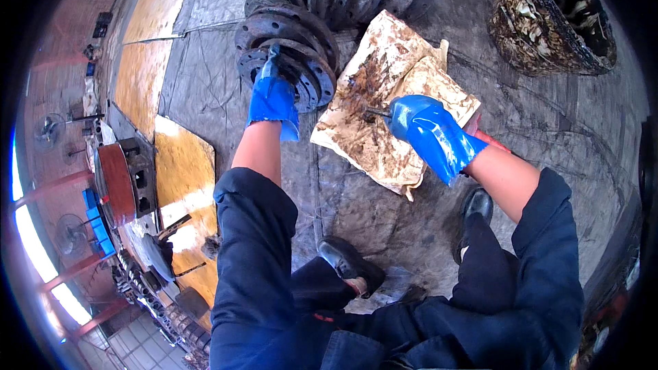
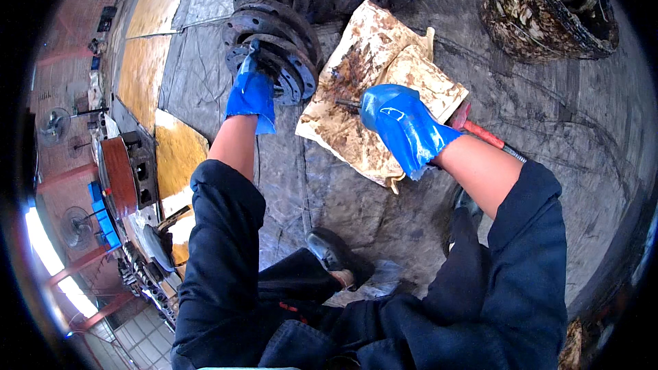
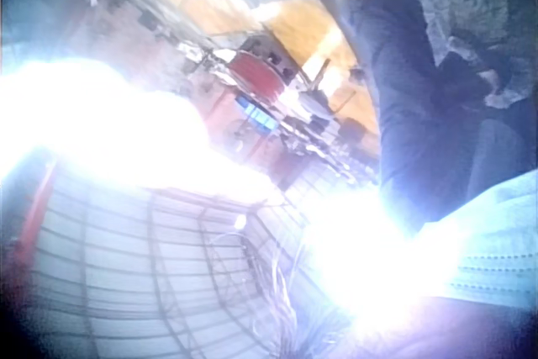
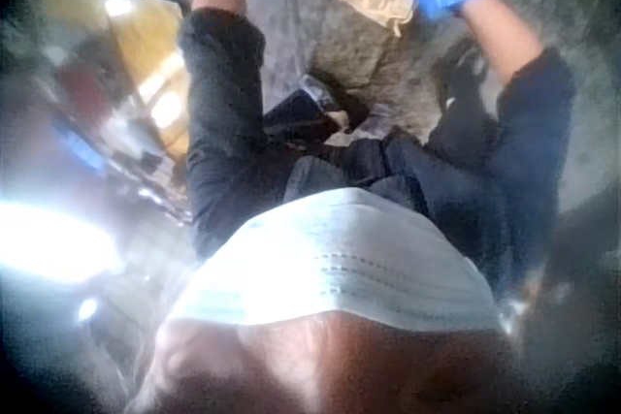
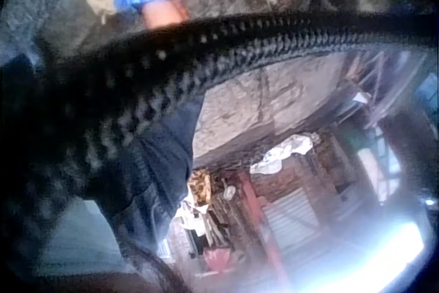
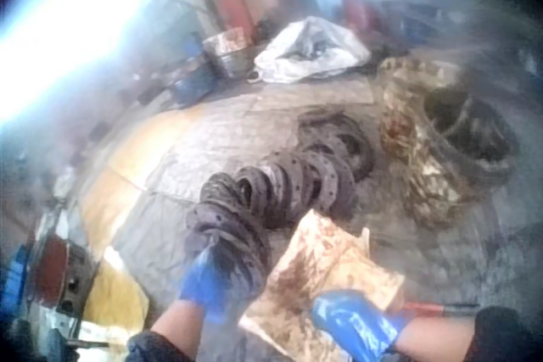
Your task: The person cleans a metal ring using a metal tool and a hammer to remove debris, while wearing blue gloves on a fabrication floor.
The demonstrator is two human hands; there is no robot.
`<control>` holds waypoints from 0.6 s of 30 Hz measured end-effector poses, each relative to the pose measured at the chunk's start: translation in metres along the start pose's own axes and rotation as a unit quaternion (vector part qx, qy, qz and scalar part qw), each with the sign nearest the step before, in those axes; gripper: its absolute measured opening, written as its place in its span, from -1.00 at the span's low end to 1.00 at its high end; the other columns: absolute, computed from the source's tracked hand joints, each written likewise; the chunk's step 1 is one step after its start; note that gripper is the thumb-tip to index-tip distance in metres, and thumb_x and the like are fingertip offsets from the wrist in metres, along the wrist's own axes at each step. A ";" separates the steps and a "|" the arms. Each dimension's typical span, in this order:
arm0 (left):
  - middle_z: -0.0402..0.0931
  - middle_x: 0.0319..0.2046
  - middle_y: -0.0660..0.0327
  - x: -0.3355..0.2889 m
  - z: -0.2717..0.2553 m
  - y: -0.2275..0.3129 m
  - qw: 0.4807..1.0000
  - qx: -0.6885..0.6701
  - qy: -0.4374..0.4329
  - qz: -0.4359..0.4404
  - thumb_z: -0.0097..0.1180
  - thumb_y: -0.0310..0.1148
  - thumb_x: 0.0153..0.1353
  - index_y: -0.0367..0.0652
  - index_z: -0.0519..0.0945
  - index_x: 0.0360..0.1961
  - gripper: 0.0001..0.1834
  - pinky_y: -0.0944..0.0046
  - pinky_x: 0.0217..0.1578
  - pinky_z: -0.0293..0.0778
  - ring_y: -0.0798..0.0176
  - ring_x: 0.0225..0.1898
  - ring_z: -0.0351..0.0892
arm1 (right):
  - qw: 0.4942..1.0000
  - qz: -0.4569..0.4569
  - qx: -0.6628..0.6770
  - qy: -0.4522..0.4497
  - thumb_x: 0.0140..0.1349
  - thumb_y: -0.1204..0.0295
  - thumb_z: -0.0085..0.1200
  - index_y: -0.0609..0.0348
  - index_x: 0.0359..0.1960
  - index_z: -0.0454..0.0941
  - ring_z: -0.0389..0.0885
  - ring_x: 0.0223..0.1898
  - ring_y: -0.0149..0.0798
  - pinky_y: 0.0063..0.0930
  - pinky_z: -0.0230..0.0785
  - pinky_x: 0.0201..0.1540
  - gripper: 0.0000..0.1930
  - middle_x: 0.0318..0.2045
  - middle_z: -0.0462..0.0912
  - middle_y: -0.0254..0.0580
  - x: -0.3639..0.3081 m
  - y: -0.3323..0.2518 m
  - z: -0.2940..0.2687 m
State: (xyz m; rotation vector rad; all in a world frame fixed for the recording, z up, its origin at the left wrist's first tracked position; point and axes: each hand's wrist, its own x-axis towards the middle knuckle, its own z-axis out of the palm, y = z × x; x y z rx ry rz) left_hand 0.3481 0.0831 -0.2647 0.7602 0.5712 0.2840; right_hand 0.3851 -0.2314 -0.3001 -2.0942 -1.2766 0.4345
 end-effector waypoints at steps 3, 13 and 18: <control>0.47 0.04 0.08 -0.006 -0.014 0.005 0.999 0.030 -0.019 0.004 -0.04 -0.14 0.32 -0.03 0.38 0.18 -0.56 0.10 0.06 0.36 0.11 0.02 0.45 | 0.998 0.033 -0.016 -0.043 0.03 0.26 0.09 0.15 -0.47 0.59 0.60 -0.42 0.11 -0.08 0.44 -0.33 -0.79 -0.50 0.60 0.06 0.001 -0.012 -0.004; 0.59 -0.40 0.15 -0.088 -0.106 0.056 0.952 0.209 0.205 -0.087 0.20 -0.25 0.14 -0.20 0.54 -0.19 -0.71 0.17 -0.32 0.52 0.15 -0.41 0.57 | 0.996 -0.030 -0.088 -0.009 -0.06 0.49 0.07 0.13 -0.60 0.53 0.58 -0.45 -0.01 -0.24 0.44 -0.39 -0.96 -0.55 0.54 -0.03 -0.001 -0.011 -0.016; 0.59 -0.38 0.14 -0.144 -0.028 0.065 0.915 0.358 0.090 -0.161 0.13 -0.27 0.18 -0.23 0.56 -0.10 -0.68 0.28 -0.33 0.51 0.19 -0.41 0.56 | 0.990 0.103 0.101 0.000 0.09 0.38 0.09 0.21 -0.51 0.57 0.54 -0.51 -0.03 -0.26 0.38 -0.41 -0.85 -0.57 0.54 0.05 -0.010 -0.008 -0.042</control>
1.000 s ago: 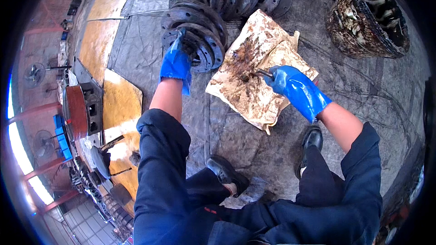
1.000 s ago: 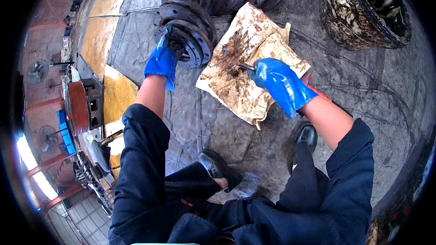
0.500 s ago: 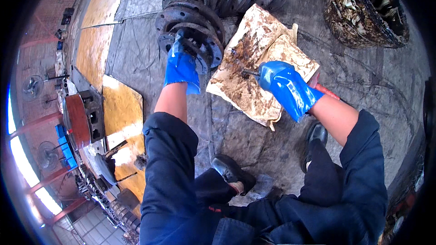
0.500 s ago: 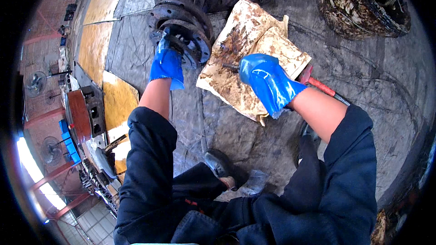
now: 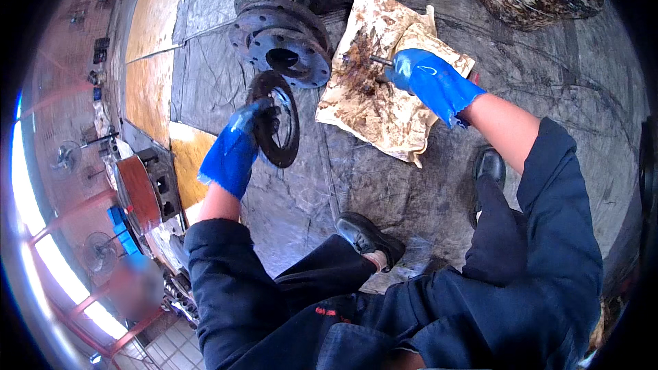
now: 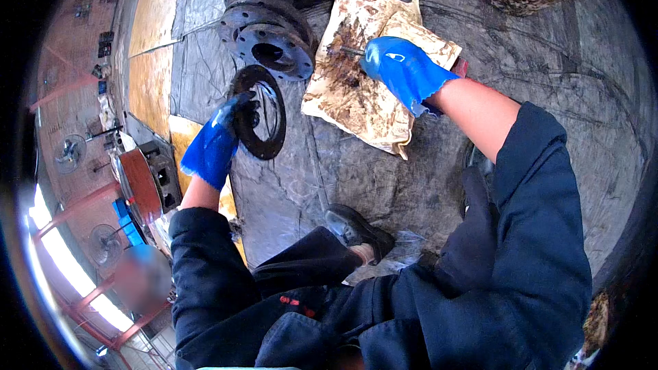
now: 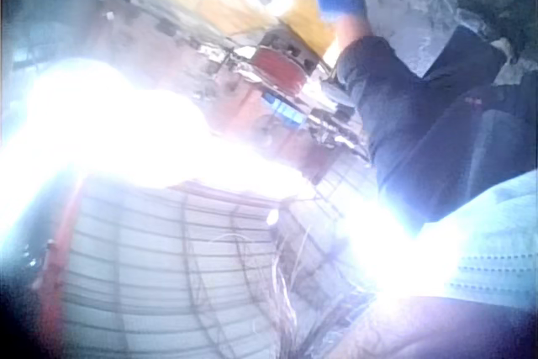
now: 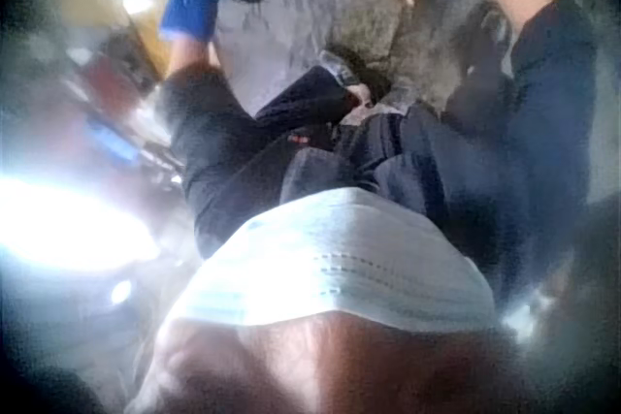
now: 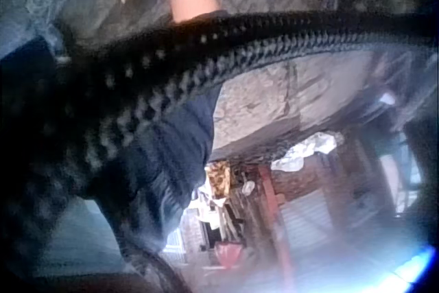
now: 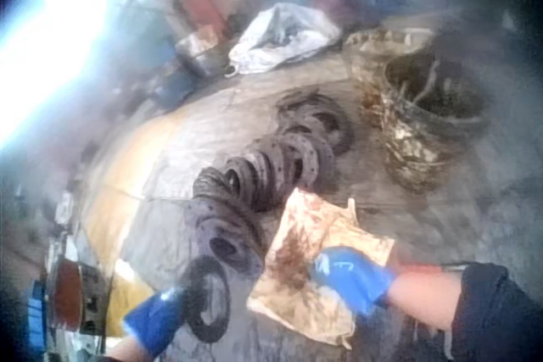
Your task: The person cleans a metal ring using a metal tool and a hammer to remove debris, while wearing blue gloves on a fabrication floor.
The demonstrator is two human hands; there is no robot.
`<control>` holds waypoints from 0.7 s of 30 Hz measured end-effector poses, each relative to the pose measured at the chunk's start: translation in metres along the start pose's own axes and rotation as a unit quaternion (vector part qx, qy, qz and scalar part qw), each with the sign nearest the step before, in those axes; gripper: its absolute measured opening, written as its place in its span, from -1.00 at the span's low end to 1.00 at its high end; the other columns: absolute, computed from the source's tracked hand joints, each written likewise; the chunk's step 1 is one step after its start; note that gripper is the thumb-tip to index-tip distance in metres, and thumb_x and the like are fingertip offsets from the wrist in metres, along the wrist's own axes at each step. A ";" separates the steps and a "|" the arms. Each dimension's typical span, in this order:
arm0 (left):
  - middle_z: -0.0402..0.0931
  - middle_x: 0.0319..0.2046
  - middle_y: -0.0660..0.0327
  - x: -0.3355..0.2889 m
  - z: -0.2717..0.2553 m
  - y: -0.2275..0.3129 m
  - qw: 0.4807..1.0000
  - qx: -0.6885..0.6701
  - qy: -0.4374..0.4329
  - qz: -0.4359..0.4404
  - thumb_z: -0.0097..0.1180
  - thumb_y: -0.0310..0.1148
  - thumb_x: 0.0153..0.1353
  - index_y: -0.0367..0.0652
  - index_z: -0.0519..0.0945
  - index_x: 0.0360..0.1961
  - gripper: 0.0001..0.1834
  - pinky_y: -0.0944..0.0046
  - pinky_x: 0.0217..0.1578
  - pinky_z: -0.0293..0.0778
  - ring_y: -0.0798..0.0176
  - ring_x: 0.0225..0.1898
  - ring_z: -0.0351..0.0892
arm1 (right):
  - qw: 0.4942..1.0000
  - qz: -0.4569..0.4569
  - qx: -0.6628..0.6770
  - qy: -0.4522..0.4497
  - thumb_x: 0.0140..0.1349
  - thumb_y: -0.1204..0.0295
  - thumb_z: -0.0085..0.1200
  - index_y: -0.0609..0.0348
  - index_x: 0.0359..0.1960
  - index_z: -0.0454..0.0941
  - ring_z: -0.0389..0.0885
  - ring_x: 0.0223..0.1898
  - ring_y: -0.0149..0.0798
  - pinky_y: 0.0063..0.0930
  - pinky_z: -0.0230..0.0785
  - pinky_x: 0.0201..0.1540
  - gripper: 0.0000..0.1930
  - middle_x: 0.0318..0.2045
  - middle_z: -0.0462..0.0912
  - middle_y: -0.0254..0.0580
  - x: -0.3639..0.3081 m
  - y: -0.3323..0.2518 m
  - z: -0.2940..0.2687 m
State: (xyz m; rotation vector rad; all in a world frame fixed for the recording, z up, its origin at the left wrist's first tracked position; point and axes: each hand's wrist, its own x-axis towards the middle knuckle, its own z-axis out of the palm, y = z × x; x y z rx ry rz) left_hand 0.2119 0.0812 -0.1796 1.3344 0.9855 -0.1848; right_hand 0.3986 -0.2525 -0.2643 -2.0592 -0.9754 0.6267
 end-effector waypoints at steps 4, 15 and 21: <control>0.59 -0.36 0.13 -0.026 0.051 0.024 0.992 0.085 -0.093 -0.031 0.13 -0.28 0.19 -0.26 0.52 -0.02 -0.62 0.34 -0.33 0.48 0.24 -0.41 0.55 | 0.987 0.134 0.079 -0.039 0.14 0.13 0.08 0.31 -0.43 0.58 0.54 -0.53 -0.09 -0.23 0.35 -0.41 -0.61 -0.60 0.54 0.04 -0.005 0.024 -0.004; 0.61 -0.26 0.09 0.086 0.121 0.000 0.965 0.126 -0.225 0.042 0.11 -0.50 0.17 -0.35 0.44 0.05 -0.61 0.29 -0.28 0.57 0.24 -0.33 0.62 | 0.908 0.301 0.293 -0.012 0.23 0.07 0.09 0.23 -0.28 0.62 0.48 -0.63 -0.44 -0.45 0.32 -0.55 -0.60 -0.56 0.65 -0.22 -0.048 0.074 -0.036; 0.61 -0.16 0.01 0.114 0.104 0.005 0.823 0.471 -0.151 0.279 0.23 -0.39 0.06 -0.27 0.44 0.09 -0.47 0.15 -0.14 0.52 0.08 -0.19 0.62 | 0.921 0.310 0.237 -0.019 0.25 0.07 0.06 0.19 -0.13 0.60 0.41 -0.67 -0.52 -0.59 0.27 -0.61 -0.58 -0.45 0.69 -0.22 -0.044 0.050 -0.059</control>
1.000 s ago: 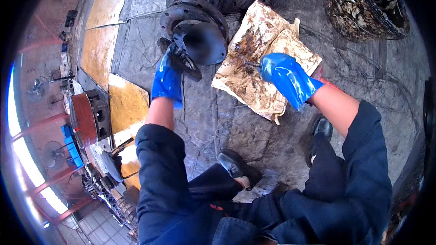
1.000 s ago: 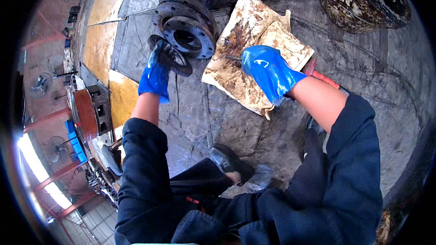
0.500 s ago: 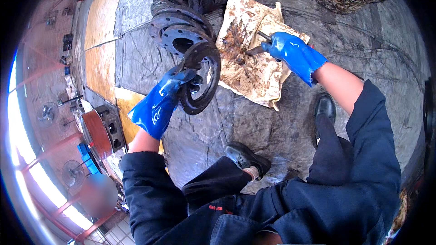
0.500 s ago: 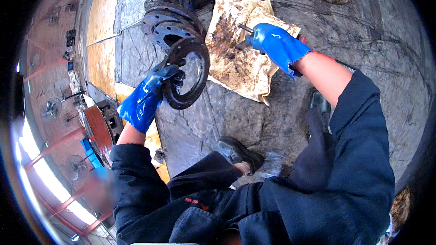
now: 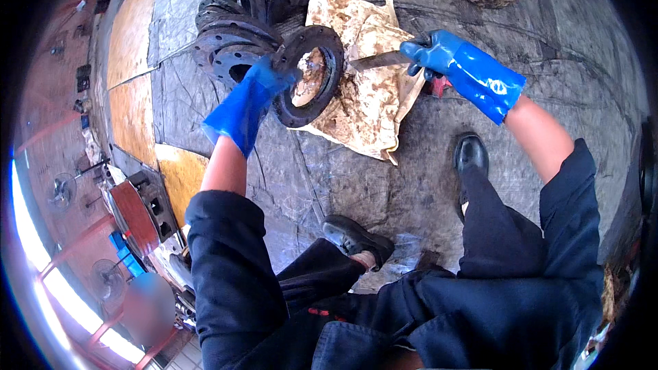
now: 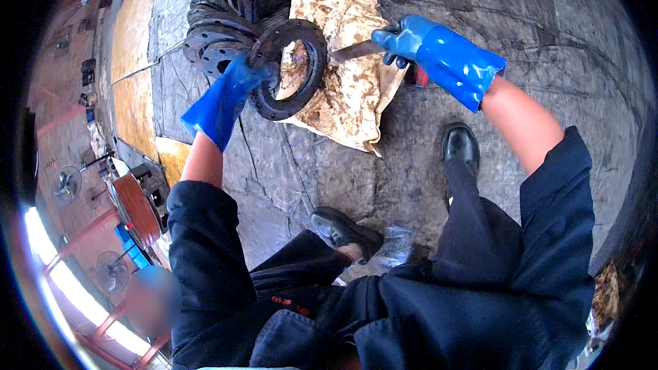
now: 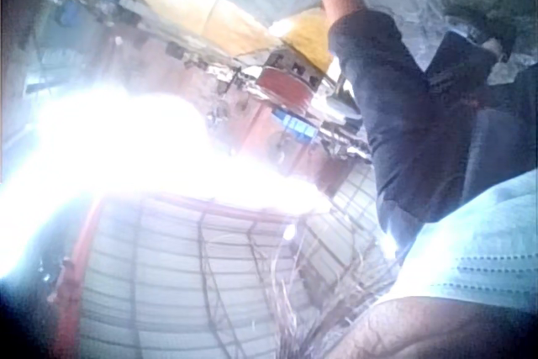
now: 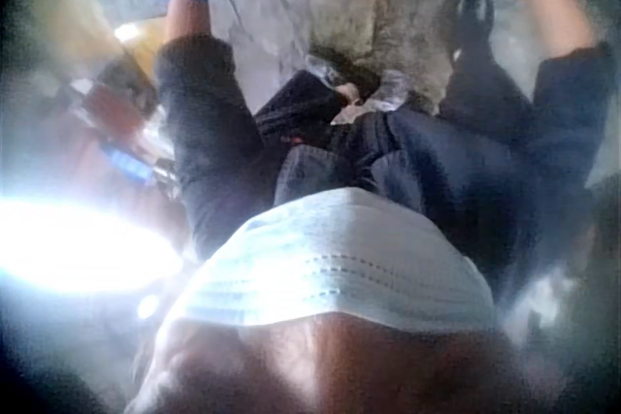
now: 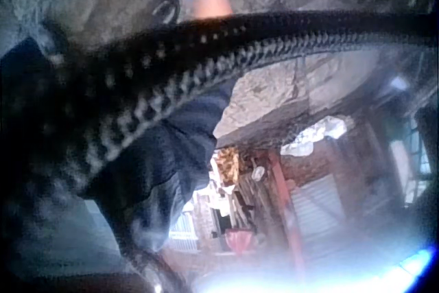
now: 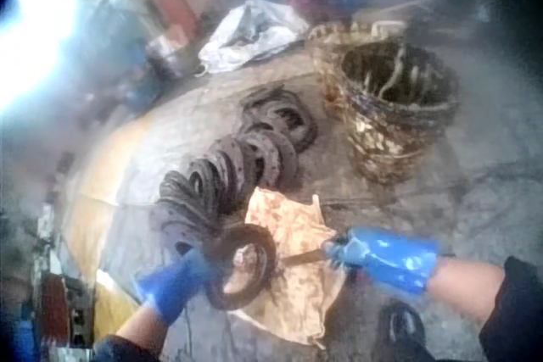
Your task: The person cleans a metal ring using a metal tool and a hammer to remove debris, while wearing blue gloves on a fabrication floor.
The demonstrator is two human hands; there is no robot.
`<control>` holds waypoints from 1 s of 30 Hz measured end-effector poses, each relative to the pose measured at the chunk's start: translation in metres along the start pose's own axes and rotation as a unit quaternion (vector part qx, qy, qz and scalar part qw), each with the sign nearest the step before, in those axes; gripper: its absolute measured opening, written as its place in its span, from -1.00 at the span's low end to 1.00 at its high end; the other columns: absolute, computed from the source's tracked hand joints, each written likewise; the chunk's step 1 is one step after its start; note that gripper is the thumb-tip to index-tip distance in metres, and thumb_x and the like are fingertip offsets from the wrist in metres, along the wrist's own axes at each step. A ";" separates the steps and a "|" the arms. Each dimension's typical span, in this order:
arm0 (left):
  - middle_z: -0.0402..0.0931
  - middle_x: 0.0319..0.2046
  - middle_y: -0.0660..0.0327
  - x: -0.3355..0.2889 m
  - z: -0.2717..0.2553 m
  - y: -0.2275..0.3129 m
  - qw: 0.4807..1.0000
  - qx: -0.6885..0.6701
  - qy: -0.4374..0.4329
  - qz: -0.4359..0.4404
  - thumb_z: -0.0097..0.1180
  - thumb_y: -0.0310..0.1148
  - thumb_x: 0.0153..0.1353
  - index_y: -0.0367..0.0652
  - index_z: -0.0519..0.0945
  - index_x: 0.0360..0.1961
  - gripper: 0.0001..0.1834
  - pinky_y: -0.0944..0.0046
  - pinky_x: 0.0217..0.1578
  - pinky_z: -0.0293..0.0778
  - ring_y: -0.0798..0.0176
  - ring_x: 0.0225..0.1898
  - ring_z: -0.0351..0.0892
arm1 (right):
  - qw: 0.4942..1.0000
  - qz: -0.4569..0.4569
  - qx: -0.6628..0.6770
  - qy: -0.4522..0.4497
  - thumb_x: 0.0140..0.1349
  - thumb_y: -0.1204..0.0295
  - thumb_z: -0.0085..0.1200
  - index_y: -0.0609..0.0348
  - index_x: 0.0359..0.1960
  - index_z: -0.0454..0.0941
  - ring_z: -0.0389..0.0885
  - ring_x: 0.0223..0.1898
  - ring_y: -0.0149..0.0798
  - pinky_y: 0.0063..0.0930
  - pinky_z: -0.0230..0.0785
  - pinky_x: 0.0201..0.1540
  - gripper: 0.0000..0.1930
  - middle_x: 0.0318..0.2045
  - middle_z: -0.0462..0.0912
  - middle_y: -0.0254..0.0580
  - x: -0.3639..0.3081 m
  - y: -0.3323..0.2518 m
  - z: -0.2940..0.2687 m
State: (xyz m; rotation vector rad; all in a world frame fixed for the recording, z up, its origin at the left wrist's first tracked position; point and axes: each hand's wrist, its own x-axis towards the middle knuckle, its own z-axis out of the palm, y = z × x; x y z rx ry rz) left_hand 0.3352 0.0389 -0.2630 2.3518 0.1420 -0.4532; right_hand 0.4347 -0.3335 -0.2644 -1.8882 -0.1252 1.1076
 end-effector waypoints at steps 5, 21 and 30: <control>0.59 -0.11 -0.03 -0.035 -0.018 0.100 0.945 0.261 0.108 -0.168 0.27 -0.02 -0.05 -0.19 0.35 0.19 -0.20 0.11 -0.05 0.48 -0.07 -0.03 0.57 | 0.990 -0.077 -0.119 -0.014 0.25 0.02 0.04 0.17 -0.21 0.60 0.46 -0.64 -0.45 -0.45 0.36 -0.55 -0.58 -0.58 0.60 -0.27 -0.014 -0.014 0.010; 0.57 -0.17 -0.11 -0.140 0.083 0.182 0.960 0.259 -0.020 -0.104 0.23 0.03 -0.08 -0.21 0.29 0.19 -0.16 0.00 -0.16 0.52 -0.15 -0.16 0.59 | 0.903 -0.252 -0.347 -0.021 0.01 0.39 0.11 0.09 -0.46 0.62 0.64 -0.45 -0.12 -0.25 0.46 -0.43 -0.90 -0.50 0.62 -0.12 -0.061 -0.037 0.118; 0.62 -0.34 0.00 -0.144 0.104 0.156 0.958 0.197 -0.008 -0.209 0.15 -0.08 0.09 -0.01 0.48 0.03 -0.51 0.09 -0.28 0.52 -0.01 -0.33 0.65 | 0.818 -0.405 -0.407 -0.027 0.11 0.30 -0.01 0.00 -0.27 0.60 0.64 -0.42 -0.06 -0.20 0.47 -0.41 -0.79 -0.46 0.64 -0.16 -0.073 -0.040 0.110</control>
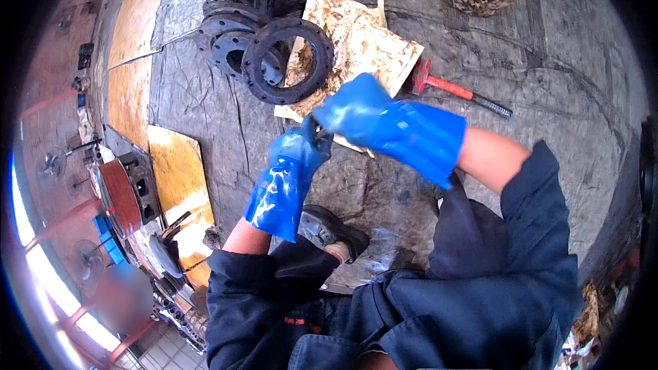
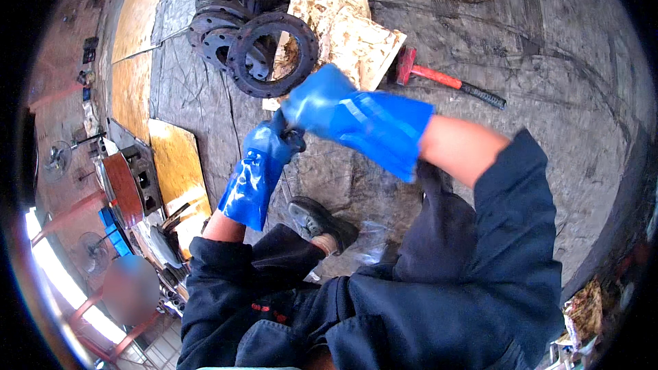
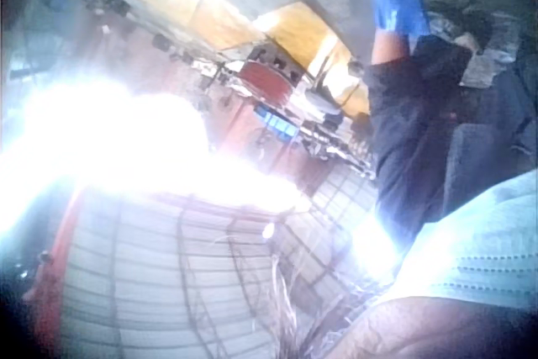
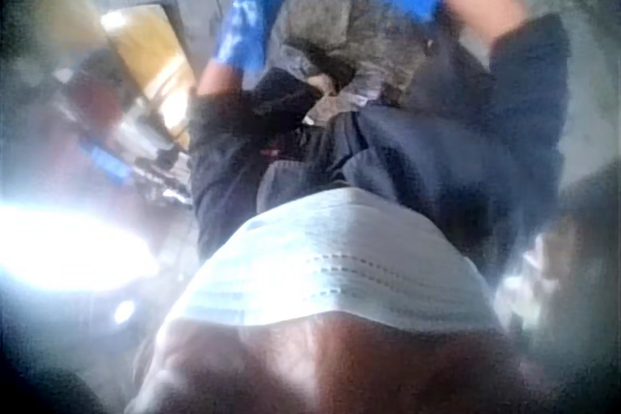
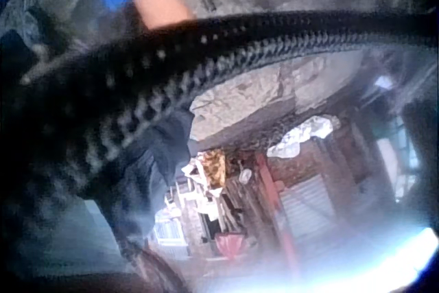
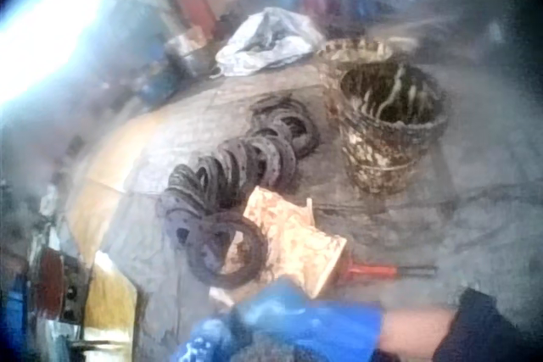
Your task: The person cleans a metal ring using a metal tool and a hammer to remove debris, while wearing blue gloves on a fabrication floor.
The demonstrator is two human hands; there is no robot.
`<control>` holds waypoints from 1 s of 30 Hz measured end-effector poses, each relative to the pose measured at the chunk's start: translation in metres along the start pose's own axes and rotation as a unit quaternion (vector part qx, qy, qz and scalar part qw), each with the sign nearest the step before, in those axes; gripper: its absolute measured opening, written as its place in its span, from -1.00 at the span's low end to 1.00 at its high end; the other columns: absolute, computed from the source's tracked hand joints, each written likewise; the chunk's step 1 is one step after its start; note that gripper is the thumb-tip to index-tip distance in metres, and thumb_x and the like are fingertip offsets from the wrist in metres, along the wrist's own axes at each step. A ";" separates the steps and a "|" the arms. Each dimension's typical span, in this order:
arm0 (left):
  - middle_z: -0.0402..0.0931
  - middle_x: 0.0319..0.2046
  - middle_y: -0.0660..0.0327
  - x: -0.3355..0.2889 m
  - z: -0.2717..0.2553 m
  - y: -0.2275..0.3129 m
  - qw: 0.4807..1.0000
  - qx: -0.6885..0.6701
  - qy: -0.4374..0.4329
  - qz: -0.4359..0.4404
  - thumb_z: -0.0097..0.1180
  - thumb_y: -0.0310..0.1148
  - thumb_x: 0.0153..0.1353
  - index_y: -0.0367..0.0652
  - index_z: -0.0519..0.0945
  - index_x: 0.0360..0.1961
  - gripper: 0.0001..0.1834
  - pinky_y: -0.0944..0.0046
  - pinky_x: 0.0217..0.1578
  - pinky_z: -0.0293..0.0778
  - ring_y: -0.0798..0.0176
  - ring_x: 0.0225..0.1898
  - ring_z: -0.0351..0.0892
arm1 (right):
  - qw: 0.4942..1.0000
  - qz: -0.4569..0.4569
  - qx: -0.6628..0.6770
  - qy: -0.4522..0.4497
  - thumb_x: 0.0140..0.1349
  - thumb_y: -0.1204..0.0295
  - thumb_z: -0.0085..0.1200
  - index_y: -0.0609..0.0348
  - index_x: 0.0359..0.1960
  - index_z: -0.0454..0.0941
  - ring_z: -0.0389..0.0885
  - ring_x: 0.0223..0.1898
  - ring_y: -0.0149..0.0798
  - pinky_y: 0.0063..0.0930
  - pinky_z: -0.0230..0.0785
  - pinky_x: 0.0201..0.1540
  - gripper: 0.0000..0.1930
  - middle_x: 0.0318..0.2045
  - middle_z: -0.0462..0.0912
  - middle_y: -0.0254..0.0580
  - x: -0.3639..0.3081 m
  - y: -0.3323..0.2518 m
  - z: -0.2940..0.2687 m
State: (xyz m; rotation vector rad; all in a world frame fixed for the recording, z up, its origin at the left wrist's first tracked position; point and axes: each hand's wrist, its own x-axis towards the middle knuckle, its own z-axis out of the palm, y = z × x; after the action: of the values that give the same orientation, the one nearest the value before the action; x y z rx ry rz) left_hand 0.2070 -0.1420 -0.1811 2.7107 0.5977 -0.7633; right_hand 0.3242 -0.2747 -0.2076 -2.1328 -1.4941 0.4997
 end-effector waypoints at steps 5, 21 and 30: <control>0.57 -0.55 0.27 -0.002 -0.041 -0.045 0.973 -0.226 0.039 -0.018 0.07 -0.45 0.12 -0.07 0.41 0.14 -0.50 0.37 -0.61 0.38 0.37 -0.55 0.58 | 0.971 0.221 -0.056 0.078 0.02 0.24 0.26 0.17 0.03 0.47 0.60 -0.11 0.02 -0.18 0.48 -0.09 -0.47 -0.10 0.59 0.06 -0.102 0.160 -0.027; 0.61 -0.50 0.14 0.084 -0.040 -0.064 0.951 -0.298 0.069 -0.039 0.08 -0.25 0.22 -0.20 0.57 -0.08 -0.69 0.25 -0.53 0.47 0.30 -0.55 0.55 | 0.906 0.399 -0.126 -0.061 0.03 0.27 0.18 0.14 -0.15 0.60 0.64 -0.19 0.06 -0.17 0.49 -0.15 -0.65 -0.20 0.65 0.02 -0.142 0.219 0.061; 0.55 -0.56 0.26 0.109 -0.022 -0.082 0.956 -0.279 0.082 0.031 0.12 -0.27 0.22 -0.14 0.59 -0.04 -0.69 0.34 -0.65 0.35 0.40 -0.65 0.43 | 0.853 0.492 0.136 0.108 0.08 0.20 0.14 0.24 -0.06 0.50 0.63 -0.34 0.03 -0.24 0.43 -0.29 -0.56 -0.37 0.63 0.11 -0.198 0.202 0.027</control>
State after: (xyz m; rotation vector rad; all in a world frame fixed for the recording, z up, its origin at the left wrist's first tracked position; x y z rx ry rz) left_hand 0.2642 -0.0277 -0.2337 2.2607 0.6447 -0.2904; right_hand 0.3974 -0.5135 -0.3418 -2.4677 -0.0834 0.7103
